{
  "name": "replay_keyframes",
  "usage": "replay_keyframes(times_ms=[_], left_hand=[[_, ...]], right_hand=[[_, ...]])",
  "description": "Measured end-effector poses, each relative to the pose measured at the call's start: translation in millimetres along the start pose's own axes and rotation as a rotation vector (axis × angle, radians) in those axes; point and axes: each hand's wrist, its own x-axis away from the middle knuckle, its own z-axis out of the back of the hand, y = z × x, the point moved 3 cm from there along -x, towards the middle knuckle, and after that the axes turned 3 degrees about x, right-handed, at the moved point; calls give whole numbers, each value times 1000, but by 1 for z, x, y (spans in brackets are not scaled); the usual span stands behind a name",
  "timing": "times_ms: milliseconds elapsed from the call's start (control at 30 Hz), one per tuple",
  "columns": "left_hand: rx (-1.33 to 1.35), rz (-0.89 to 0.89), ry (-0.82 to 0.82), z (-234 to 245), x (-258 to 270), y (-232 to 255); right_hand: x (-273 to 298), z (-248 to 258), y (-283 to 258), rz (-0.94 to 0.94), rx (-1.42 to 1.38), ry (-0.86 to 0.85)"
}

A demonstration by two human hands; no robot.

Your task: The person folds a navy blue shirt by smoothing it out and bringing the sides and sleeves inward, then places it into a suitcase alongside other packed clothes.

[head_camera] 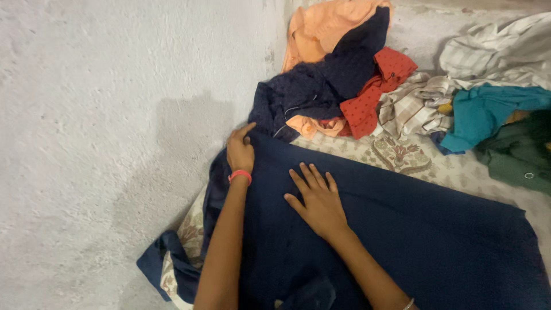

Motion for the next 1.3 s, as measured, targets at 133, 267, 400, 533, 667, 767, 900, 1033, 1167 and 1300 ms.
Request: replay_keyframes(times_ms=[133,267,400,533,667,767,900,1033,1167,1300], left_hand=[[-193,-43,43,7,6,24],[-642,-186,-90,13,8,48],[-583,-391,-35,20,30,81],[-680,-400,-65,9,33,75],[-752,-238,-71,13,15,31],[-691,-189,-144,18,15,19],[-615,-440,-136,-3,37,45],[-536,-294,-345,-15,62,56],[-586,-219,-380,-10,67,58],[-627,-317,-332,-9,68,69]], right_hand=[[0,-2,0,-5,0,3],[-2,-1,-1,3,15,7],[1,-1,-2,-1,10,-5],[0,-2,1,2,23,-29],[0,1,-1,-3,18,-36],[0,0,0,-12,20,-55],[-1,-5,3,-26,-25,-13],[2,-9,10,-38,-53,78],[1,-18,10,-23,41,87],[3,-18,11,-11,61,124]])
